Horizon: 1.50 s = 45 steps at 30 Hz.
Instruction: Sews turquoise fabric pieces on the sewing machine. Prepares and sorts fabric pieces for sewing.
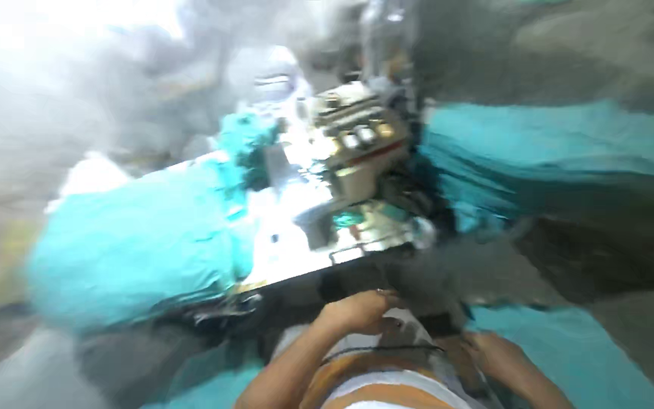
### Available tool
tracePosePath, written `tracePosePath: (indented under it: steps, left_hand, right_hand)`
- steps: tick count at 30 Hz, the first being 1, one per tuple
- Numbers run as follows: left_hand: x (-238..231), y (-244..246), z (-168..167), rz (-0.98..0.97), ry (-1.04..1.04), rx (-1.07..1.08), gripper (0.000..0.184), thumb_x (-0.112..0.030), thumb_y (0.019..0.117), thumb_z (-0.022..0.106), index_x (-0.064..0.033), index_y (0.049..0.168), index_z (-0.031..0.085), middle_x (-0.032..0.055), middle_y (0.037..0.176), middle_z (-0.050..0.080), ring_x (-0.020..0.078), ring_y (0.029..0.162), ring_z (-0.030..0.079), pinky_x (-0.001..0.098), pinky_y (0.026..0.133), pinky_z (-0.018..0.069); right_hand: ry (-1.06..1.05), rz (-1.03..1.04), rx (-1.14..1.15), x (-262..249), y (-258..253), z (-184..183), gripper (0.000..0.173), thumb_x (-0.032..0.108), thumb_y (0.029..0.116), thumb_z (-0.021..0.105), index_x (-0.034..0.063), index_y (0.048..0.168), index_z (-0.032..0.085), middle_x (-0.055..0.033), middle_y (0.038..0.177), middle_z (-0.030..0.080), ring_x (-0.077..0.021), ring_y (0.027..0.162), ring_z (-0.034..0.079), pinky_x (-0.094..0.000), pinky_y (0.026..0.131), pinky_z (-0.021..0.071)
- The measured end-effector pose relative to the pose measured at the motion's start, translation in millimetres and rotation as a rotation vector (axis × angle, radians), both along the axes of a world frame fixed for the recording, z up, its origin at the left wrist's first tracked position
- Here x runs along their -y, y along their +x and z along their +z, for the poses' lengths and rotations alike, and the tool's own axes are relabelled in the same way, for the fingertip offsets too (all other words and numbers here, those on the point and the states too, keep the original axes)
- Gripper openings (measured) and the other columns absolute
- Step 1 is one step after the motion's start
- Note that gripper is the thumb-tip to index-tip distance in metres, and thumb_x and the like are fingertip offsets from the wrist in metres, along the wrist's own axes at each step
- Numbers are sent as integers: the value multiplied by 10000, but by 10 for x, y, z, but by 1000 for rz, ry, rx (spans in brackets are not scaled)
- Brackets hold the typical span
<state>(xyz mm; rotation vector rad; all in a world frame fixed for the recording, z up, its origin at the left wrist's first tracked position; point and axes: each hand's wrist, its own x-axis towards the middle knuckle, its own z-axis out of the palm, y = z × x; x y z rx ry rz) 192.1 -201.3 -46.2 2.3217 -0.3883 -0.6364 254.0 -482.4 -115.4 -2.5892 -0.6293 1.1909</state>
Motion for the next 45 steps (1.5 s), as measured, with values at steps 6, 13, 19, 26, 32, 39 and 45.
tracePosePath:
  steps: [6, 13, 19, 26, 32, 39, 45]
  left_hand:
    - [-1512, -1473, 486, 1089, 308, 715, 222, -56, 972, 619, 88, 1117, 707, 248, 1112, 700, 319, 983, 715, 434, 891, 590]
    - [-2562, -1462, 833, 1158, 405, 773, 269, -118, 1020, 575, 96, 1119, 705, 283, 1149, 680, 400, 1103, 661, 517, 981, 521]
    - [-3165, -1079, 659, 1074, 598, 511, 476, -371, 1029, 575, 29, 1273, 658, 308, 1359, 569, 480, 1291, 531, 633, 1097, 374]
    - [-3274, -842, 610, 1163, 764, 136, 667, -595, 1050, 377, -270, 1628, 306, 155, 1710, 163, 382, 1585, 72, 681, 1215, -16]
    - [-3325, -827, 491, 1078, 717, 193, 565, -537, 1058, 452, -330, 1582, 404, 161, 1700, 199, 376, 1581, 109, 696, 1209, 26]
    - [-3111, -721, 377, 1051, 703, 452, 457, -373, 1057, 543, -58, 1381, 611, 208, 1487, 527, 397, 1427, 441, 603, 1203, 257]
    - [-3103, -698, 437, 1041, 503, 545, 365, -189, 1068, 503, 110, 1076, 713, 301, 1094, 675, 474, 1145, 609, 609, 1052, 412]
  right_hand:
    - [1026, 496, 332, -1888, 18, 658, 259, 112, 1029, 519, -33, 1089, 725, -187, 881, 735, -347, 782, 733, -542, 731, 591]
    - [1273, 507, 88, -3970, -216, 1419, 259, 57, 1037, 510, -107, 1117, 693, -227, 1029, 718, -255, 922, 702, -384, 888, 559]
    - [823, -9, 42, -4997, -166, 1470, 528, 251, 992, 634, -12, 1428, 492, -355, 1464, 412, -505, 1328, 463, -622, 1035, 435]
    - [647, -68, -121, -5284, 12, 1131, 916, 537, 914, 680, 149, 1615, 235, -269, 1373, 585, -432, 1256, 582, -613, 1022, 460]
    - [861, -163, -324, -5162, 81, 900, 798, 242, 916, 737, 126, 1573, 299, -303, 1307, 589, -441, 1148, 614, -616, 940, 503]
    - [745, -181, -168, -4848, 96, 970, 618, 291, 1041, 599, -17, 1512, 345, -331, 1335, 572, -454, 1232, 588, -596, 1011, 481]
    - [777, -341, -550, -5000, -123, 961, 629, 482, 1040, 533, -56, 1366, 530, -262, 1279, 606, -329, 1155, 617, -500, 975, 506]
